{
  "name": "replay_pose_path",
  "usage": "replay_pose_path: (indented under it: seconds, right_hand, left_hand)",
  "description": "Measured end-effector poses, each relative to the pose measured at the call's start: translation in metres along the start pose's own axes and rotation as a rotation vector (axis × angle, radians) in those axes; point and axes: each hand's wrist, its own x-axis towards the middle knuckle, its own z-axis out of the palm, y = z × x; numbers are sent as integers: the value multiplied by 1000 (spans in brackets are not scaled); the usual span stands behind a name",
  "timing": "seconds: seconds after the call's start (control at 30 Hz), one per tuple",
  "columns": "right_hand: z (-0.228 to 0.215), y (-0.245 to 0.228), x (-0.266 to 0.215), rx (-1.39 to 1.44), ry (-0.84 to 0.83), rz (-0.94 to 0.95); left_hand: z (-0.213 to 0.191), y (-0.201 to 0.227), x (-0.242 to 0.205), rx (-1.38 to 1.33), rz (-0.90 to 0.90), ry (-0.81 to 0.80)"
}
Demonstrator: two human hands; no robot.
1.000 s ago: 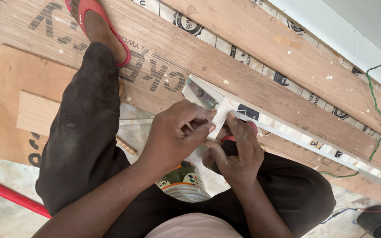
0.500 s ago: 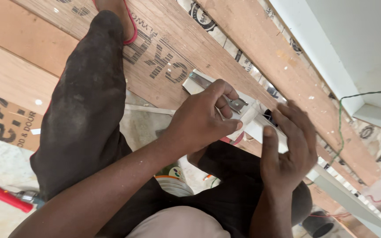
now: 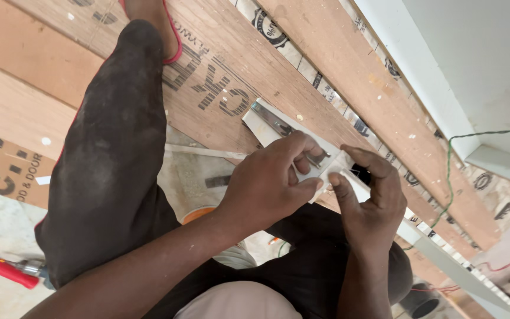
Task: The person is assembling a wooden furniture piece, likely a cabinet or drawer. They use a chisel to trim small white plastic strips and apply glue to attach them to the edges of the wooden structure.
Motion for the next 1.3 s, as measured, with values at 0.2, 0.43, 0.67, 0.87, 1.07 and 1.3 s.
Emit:
replay_pose_path:
  seconds: [0.2, 0.43, 0.67, 0.87, 1.07, 1.3]
  right_hand:
    - [2, -1, -6, -104, 51, 5]
    - [5, 8, -6, -166, 28, -41]
    - [10, 15, -4, -127, 70, -134]
    - [12, 16, -6, -84, 83, -135]
    - [11, 16, -4, -99, 85, -152]
    - [6, 22, -5, -77, 62, -212]
  left_hand:
    - [-1, 2, 0, -55, -80, -40]
    - [-11, -2, 4, -110, -5, -163]
    - [-17, -1, 7, -86, 15, -240]
    - [-16, 0, 3, -10, 63, -224]
    - [-15, 1, 2, 15, 89, -207]
    - [-12, -1, 3, 55, 114, -139]
